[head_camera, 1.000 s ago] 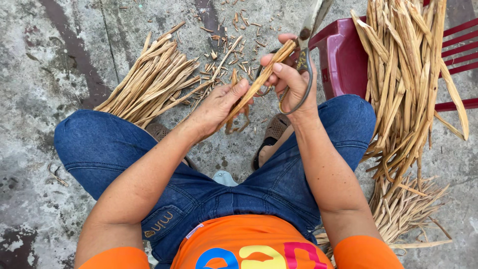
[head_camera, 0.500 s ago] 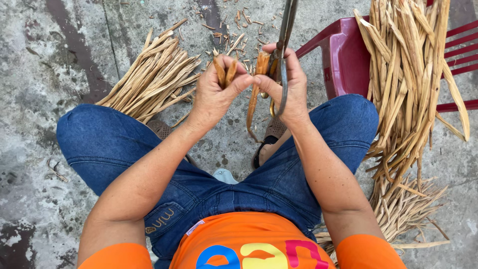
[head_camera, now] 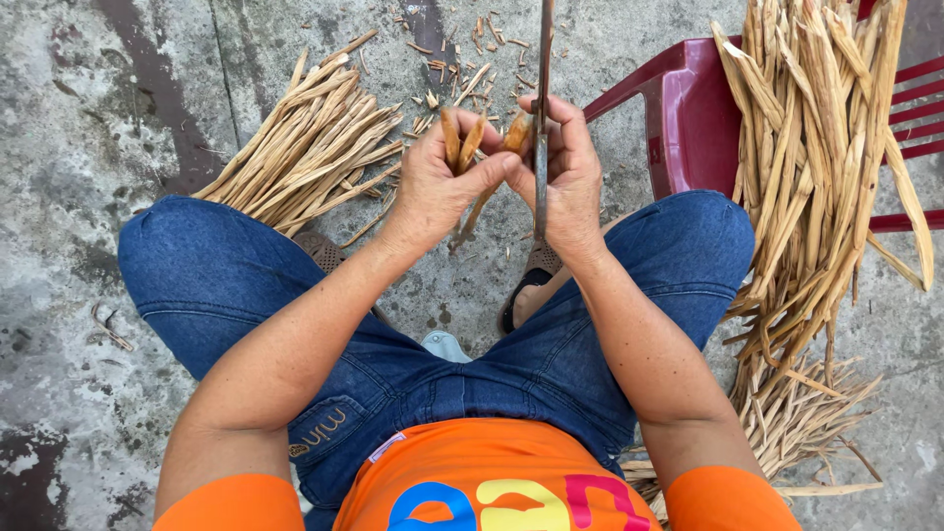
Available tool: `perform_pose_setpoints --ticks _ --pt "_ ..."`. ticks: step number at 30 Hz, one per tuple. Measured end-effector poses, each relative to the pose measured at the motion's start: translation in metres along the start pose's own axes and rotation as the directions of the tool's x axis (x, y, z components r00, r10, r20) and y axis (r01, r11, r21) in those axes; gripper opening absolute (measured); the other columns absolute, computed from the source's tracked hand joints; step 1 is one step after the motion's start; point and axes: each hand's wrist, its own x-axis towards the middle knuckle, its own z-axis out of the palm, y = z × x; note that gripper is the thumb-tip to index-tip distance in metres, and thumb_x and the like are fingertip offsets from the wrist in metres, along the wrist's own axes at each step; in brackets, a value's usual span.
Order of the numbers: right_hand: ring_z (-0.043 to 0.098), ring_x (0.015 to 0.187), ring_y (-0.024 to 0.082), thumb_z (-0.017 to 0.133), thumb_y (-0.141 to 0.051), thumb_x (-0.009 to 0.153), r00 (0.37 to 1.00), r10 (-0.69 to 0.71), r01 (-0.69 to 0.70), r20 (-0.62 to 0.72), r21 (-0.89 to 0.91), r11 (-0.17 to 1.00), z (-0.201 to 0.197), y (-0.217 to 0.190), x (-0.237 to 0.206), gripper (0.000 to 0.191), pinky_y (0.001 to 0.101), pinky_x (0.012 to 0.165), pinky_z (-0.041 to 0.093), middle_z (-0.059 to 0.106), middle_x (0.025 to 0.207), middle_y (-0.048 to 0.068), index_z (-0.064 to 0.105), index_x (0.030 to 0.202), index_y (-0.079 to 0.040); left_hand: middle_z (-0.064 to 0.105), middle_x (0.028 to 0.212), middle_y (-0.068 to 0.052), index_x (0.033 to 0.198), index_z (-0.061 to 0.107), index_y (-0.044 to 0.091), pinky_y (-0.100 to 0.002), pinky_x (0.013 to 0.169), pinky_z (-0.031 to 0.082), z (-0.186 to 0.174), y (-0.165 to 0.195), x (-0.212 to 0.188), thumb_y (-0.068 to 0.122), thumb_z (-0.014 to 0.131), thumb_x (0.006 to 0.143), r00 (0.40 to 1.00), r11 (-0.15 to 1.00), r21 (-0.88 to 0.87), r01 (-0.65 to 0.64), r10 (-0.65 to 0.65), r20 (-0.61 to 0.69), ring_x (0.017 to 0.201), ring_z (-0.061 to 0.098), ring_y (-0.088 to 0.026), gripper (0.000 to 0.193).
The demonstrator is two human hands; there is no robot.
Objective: The person sits cross-legged on a concrete floor and uses shears to trim and split dried plant stems. They repeatedly pick up stems, cut them into smaller pieces, and place the trimmed pieces onto a nearby red plastic chair. The person also moves a bundle of stems and repositions the chair during the task.
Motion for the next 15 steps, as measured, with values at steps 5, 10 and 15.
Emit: perform_pose_setpoints --ticks 5,10,15 --pt "0.064 0.108 0.009 0.081 0.000 0.096 0.998 -0.013 0.008 0.054 0.080 0.997 0.003 0.000 0.000 0.063 0.0248 0.096 0.055 0.065 0.117 0.002 0.046 0.148 -0.009 0.065 0.087 0.006 0.101 0.066 0.007 -0.019 0.069 0.052 -0.002 -0.001 0.004 0.018 0.081 0.095 0.998 0.996 0.082 0.016 -0.010 -0.070 0.078 0.058 -0.001 0.020" --pt "0.064 0.103 0.010 0.081 -0.007 0.096 0.997 0.082 -0.082 0.003 0.103 0.991 0.000 -0.003 -0.001 0.062 0.0248 0.090 0.055 0.066 0.111 0.004 0.049 0.149 -0.008 0.061 0.079 0.007 0.104 0.067 0.008 -0.019 0.057 0.044 -0.014 0.006 0.008 0.020 0.075 0.099 0.985 0.983 -0.134 0.127 -0.140 -0.098 0.065 0.051 0.000 0.015" --pt "0.066 0.107 0.013 0.082 -0.028 0.095 0.998 0.062 -0.061 0.030 -0.054 0.997 -0.004 -0.005 -0.005 0.067 0.0273 0.092 0.057 0.066 0.115 0.005 0.049 0.150 -0.010 0.061 0.074 0.006 0.107 0.069 0.007 -0.019 0.048 0.040 -0.021 0.014 0.009 0.020 0.073 0.099 0.975 0.950 -0.265 0.165 -0.198 -0.103 0.056 0.050 -0.002 0.016"
